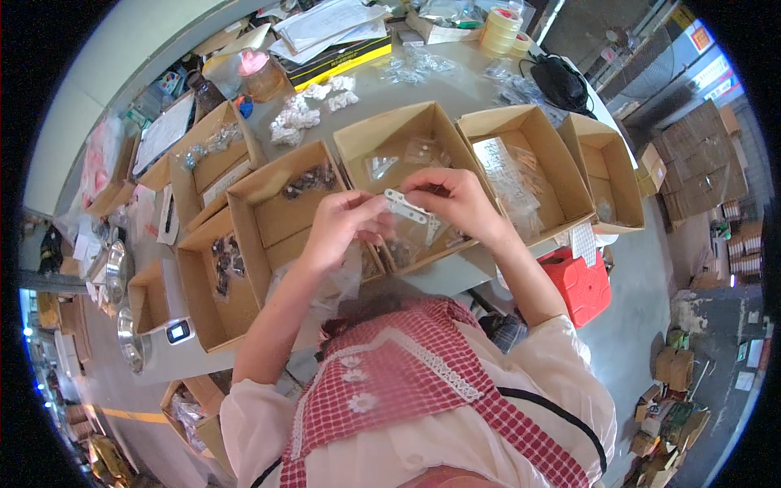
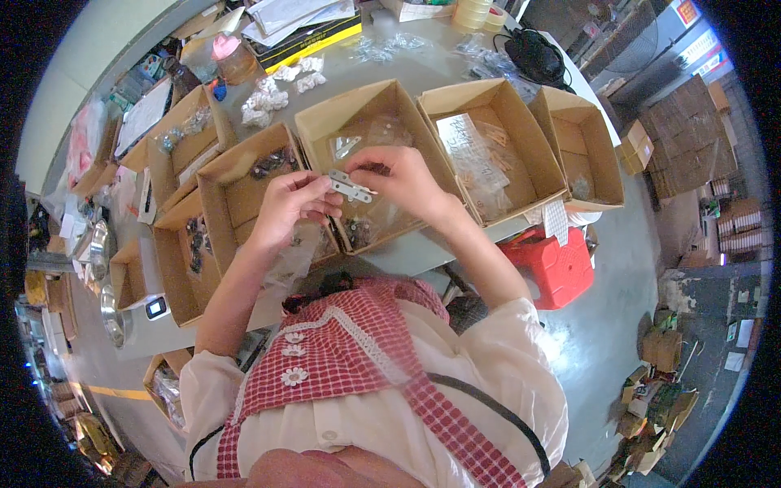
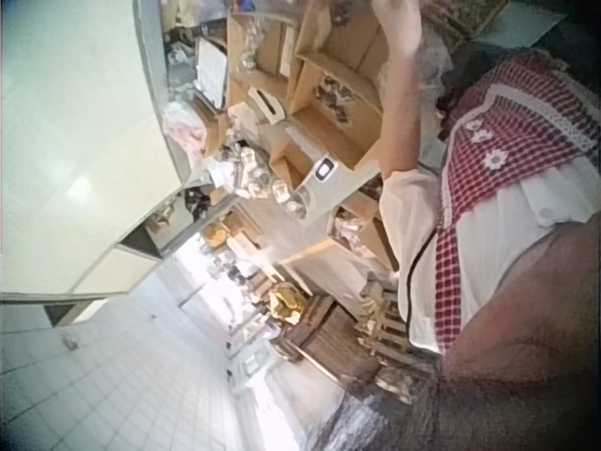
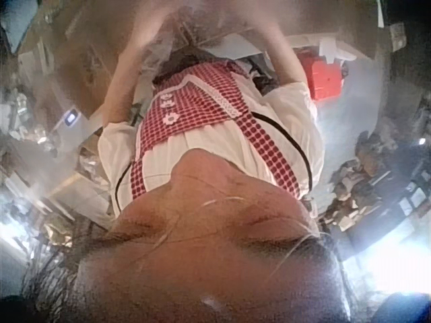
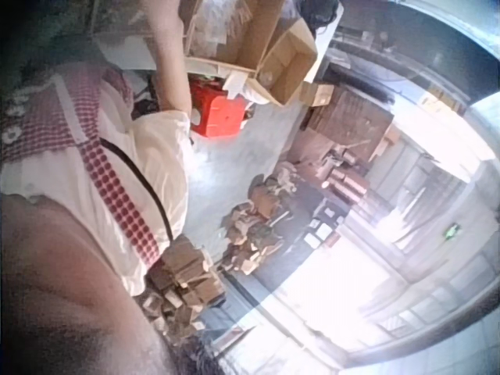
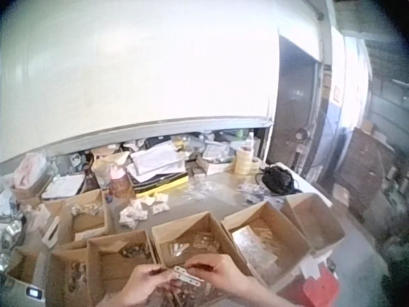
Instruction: The person places small metal brackets and fasteners into a clear plastic bag by hand, then sets the bag into a cardboard box.
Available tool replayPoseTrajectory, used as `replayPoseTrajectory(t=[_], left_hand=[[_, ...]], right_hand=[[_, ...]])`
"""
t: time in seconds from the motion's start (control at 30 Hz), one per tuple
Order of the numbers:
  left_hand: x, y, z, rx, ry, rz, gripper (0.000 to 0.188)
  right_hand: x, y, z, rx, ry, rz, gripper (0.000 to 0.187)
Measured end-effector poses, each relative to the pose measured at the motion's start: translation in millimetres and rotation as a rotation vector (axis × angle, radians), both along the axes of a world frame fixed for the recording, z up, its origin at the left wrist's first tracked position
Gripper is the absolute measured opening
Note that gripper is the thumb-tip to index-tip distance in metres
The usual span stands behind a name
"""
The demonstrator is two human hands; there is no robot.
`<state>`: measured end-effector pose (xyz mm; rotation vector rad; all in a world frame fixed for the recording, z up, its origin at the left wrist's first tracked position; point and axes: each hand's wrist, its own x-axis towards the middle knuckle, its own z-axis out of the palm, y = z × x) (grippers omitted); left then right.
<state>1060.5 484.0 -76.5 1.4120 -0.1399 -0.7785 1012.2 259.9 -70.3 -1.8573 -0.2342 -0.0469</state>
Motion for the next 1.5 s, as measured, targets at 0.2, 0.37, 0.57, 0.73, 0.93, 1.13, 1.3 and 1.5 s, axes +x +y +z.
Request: replayPoseTrajectory(t=[0.2, 0.37, 0.57, 0.73, 0.93, 1.13, 1.3, 1.5], left_hand=[[-3, -8, -3, -0.008, 0.044, 0.001, 0.032], [-6, -12, -11, -0.082, 0.096, 0.015, 0.035], [-8, -15, -8, -0.111, 0.143, 0.043, 0.034], [-8, -18, -17, -0.128, 0.035, 0.066, 0.03], [-7, -30, -13, -0.151, -0.101, 0.152, 0.028], [-12, -43, -10, -0.181, -0.152, 0.2, 0.027], [-5, -45, -13, -0.08, -0.238, 0.158, 0.025], [-14, -59, -11, 0.042, -0.201, 0.082, 0.021]], right_hand=[[-16, 14, -12, -0.402, -0.565, -0.216, 0.015], [-27, 15, -14, -0.694, -0.728, -0.147, 0.035], [-28, 11, -21, -0.784, -0.861, -0.082, 0.044], [-24, 3, -25, -0.521, -0.794, -0.028, 0.041], [-30, -9, -21, 0.081, -0.027, -0.169, 0.021], [-32, -22, -19, 0.176, -0.01, -0.232, 0.013], [-23, -57, -23, -0.016, -0.22, -0.139, 0.015], [-22, -58, 4, 0.463, 0.231, 0.154, 0.027]])
